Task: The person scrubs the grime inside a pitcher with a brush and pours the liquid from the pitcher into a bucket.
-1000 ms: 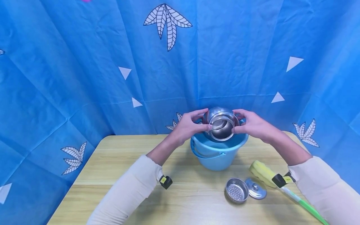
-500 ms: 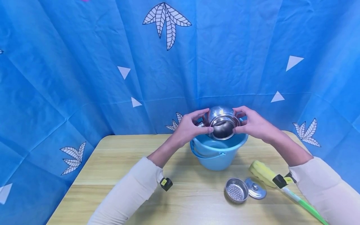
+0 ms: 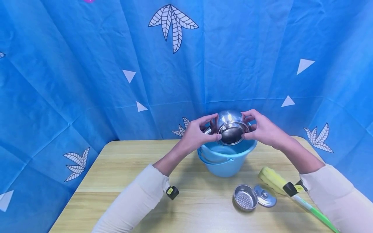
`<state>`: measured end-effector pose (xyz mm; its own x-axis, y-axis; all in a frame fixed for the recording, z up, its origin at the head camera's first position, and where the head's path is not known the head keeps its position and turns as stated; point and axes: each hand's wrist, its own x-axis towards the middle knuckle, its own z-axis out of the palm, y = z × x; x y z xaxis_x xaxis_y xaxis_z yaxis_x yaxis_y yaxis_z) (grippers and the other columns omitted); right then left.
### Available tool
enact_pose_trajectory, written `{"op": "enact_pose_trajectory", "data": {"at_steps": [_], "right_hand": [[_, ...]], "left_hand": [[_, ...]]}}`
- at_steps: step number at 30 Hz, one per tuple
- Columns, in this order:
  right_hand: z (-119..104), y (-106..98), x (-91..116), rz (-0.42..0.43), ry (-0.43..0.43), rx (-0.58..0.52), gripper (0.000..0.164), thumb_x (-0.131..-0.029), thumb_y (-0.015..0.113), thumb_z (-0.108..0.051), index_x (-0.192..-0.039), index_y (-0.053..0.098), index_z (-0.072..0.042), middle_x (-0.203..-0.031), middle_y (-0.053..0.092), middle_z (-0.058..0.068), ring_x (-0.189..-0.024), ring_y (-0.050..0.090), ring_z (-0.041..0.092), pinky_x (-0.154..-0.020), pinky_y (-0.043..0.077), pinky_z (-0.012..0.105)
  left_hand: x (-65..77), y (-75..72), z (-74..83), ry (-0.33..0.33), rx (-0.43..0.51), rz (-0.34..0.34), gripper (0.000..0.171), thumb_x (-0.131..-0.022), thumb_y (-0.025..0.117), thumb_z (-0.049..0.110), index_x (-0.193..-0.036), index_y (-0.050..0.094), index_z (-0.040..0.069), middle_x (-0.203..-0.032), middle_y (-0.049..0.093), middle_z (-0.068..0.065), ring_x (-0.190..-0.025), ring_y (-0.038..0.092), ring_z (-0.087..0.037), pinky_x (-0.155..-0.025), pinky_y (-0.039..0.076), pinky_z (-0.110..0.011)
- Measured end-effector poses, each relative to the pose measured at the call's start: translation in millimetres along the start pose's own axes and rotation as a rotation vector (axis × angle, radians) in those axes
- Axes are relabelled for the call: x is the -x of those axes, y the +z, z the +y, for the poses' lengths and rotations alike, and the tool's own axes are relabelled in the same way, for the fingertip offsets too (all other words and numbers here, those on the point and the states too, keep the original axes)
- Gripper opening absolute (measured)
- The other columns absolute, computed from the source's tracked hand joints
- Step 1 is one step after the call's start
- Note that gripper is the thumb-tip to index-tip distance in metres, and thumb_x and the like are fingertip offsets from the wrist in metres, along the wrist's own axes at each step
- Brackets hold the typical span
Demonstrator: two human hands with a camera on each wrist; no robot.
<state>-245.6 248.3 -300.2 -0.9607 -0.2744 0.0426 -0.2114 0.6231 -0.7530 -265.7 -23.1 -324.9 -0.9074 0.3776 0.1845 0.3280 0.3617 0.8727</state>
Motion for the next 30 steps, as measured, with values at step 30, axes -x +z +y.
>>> {"op": "enact_pose_trajectory", "data": {"at_steps": [30], "right_hand": [[0.0, 10.1, 3.3, 0.1, -0.089, 0.097, 0.074, -0.084, 0.077, 0.007, -0.147, 0.037, 0.001, -0.142, 0.048, 0.029, -0.13, 0.054, 0.06, -0.099, 0.055, 0.061]], "left_hand": [[5.3, 2.9, 0.4, 0.141, -0.11, 0.027, 0.072, -0.084, 0.087, 0.023, -0.148, 0.057, 0.033, -0.161, 0.049, 0.0, -0.15, 0.046, -0.032, -0.113, 0.053, -0.047]]}}
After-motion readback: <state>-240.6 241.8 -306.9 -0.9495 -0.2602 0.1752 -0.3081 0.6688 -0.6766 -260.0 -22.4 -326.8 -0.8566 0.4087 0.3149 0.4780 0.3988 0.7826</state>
